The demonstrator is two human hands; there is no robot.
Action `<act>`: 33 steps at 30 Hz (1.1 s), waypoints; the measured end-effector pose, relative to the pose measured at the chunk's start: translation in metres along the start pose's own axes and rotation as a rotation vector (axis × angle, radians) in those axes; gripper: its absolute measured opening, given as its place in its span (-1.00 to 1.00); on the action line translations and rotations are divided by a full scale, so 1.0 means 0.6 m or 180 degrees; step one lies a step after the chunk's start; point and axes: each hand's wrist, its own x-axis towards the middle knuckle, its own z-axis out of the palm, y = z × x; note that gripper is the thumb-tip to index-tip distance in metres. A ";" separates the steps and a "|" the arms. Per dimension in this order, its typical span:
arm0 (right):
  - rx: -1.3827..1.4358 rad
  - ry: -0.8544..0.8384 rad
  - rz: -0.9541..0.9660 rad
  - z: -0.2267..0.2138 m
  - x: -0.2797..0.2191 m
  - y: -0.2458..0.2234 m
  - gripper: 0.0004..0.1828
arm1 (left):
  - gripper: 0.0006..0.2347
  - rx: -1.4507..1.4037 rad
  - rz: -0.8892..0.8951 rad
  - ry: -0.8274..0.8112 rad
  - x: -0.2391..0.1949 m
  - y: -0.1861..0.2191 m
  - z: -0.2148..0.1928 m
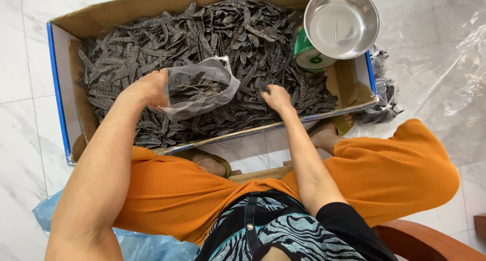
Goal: The person sits on the floor and scoops dark dried fish pieces from a large cardboard box into a clear plastic bag. They place the filled bag onto a metal scale to weigh it, then tie the bag closed. The process is repeated with a second bag.
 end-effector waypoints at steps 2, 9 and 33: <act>0.0472 -0.0097 0.0165 -0.013 -0.004 0.025 -0.66 | -0.23 0.0066 0.0060 0.0051 -0.004 -0.003 0.000; -0.0293 -0.0389 0.0399 -0.031 0.001 0.022 -0.58 | -0.36 0.0165 -0.0008 -0.0050 -0.009 0.014 -0.011; -0.1163 -0.0414 0.0383 -0.062 0.011 0.021 -0.48 | -0.41 0.0085 -0.0042 -0.0046 -0.020 0.011 -0.009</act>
